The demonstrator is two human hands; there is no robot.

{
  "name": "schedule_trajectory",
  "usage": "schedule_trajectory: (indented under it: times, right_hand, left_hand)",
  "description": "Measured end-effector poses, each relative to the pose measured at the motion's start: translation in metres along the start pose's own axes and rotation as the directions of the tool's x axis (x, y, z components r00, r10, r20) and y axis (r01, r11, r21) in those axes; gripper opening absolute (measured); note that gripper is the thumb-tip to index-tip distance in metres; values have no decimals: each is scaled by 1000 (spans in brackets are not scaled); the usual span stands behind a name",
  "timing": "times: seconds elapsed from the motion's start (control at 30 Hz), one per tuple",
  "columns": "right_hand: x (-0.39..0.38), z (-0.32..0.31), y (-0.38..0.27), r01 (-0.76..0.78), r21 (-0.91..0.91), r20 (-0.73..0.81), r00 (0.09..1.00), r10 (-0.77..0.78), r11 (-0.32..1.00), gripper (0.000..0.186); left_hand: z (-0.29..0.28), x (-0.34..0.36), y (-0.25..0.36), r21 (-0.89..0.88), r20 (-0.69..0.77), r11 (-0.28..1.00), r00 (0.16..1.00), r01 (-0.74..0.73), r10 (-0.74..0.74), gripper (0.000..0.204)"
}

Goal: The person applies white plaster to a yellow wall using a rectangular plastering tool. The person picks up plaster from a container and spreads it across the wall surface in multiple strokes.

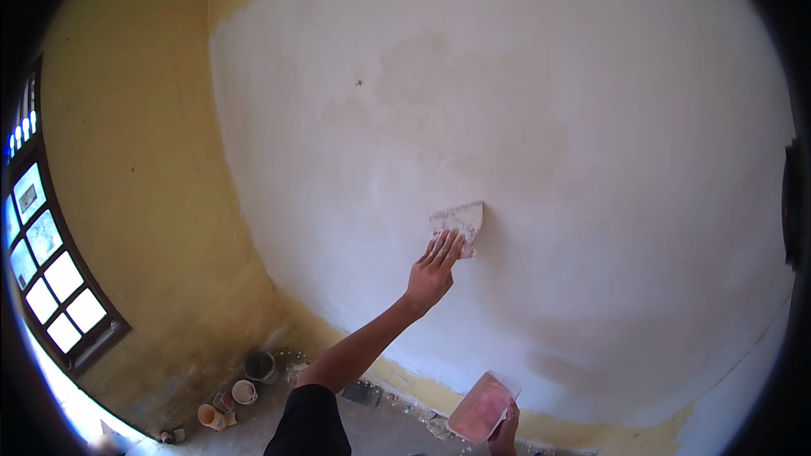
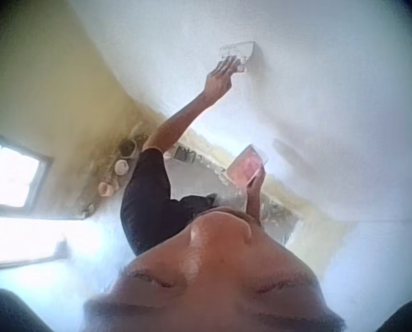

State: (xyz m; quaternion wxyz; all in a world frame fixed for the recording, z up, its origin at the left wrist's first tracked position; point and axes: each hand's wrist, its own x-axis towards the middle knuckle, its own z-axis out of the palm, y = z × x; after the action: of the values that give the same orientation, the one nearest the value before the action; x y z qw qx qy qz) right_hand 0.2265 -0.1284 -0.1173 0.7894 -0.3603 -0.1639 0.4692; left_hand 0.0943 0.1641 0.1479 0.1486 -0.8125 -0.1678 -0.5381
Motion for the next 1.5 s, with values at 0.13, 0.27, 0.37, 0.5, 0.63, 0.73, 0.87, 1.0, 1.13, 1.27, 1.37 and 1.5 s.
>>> schedule_trajectory:
  times: [0.13, 0.27, 0.37, 0.5, 0.63, 0.73, 0.87, 1.0, 1.13, 1.27, 1.37, 1.5]
  right_hand:
    - [6, 22, 23, 23, -15, -116, 993, -25, 1000, 40]
    - [12, 20, 27, -121, 140, -19, 992, 125, 983, 39]
    - [11, 37, 38, -35, 41, 36, 999, 33, 999, 41]
    - [4, 36, 49, 2, 42, 17, 1000, -2, 999, 43]
    - [-34, 99, 41, -50, -31, -139, 989, 46, 998, 47]
    - [-30, 80, 59, 29, -29, -178, 984, -34, 999, 46]
    - [-26, 64, 78, 41, -15, -165, 985, -43, 999, 46]
    - [-26, 75, 82, 39, 28, -166, 985, -34, 999, 47]
    - [-21, 57, 83, 15, 2, -215, 976, -15, 1000, 48]
    - [1, 67, 73, -13, -21, -167, 986, 9, 1000, 48]
    - [-9, 72, 59, 13, -34, -155, 988, -18, 999, 48]
    - [-13, 62, 73, 58, 33, -196, 979, -51, 998, 46]
  left_hand:
    - [-49, 23, -35, -171, -304, 958, 913, 230, -273, 41]
    - [-104, 118, -94, -94, -487, 952, 821, 291, -299, 40]
    - [-124, 177, -138, 25, -525, 986, 842, 164, -126, 47]
    - [-115, 198, -137, -28, -397, 993, 911, 116, -117, 52]
    - [-85, 138, -119, 92, -348, 995, 938, 45, -11, 63]
    - [-60, 86, -91, 70, -192, 997, 981, -16, 29, 64]
    - [-61, 33, -70, 32, -74, 997, 994, -74, 77, 64]
    - [-79, 33, -76, -58, -62, 995, 995, -86, 83, 63]
    - [-86, 109, -115, 86, -347, 996, 936, -19, 48, 63]
    - [-55, 149, -173, 340, -228, 940, 972, 24, 58, 55]
    - [-15, 85, -155, 336, -64, 937, 990, -95, 123, 53]
    - [-27, -5, -109, 179, 97, 970, 985, -162, 146, 66]
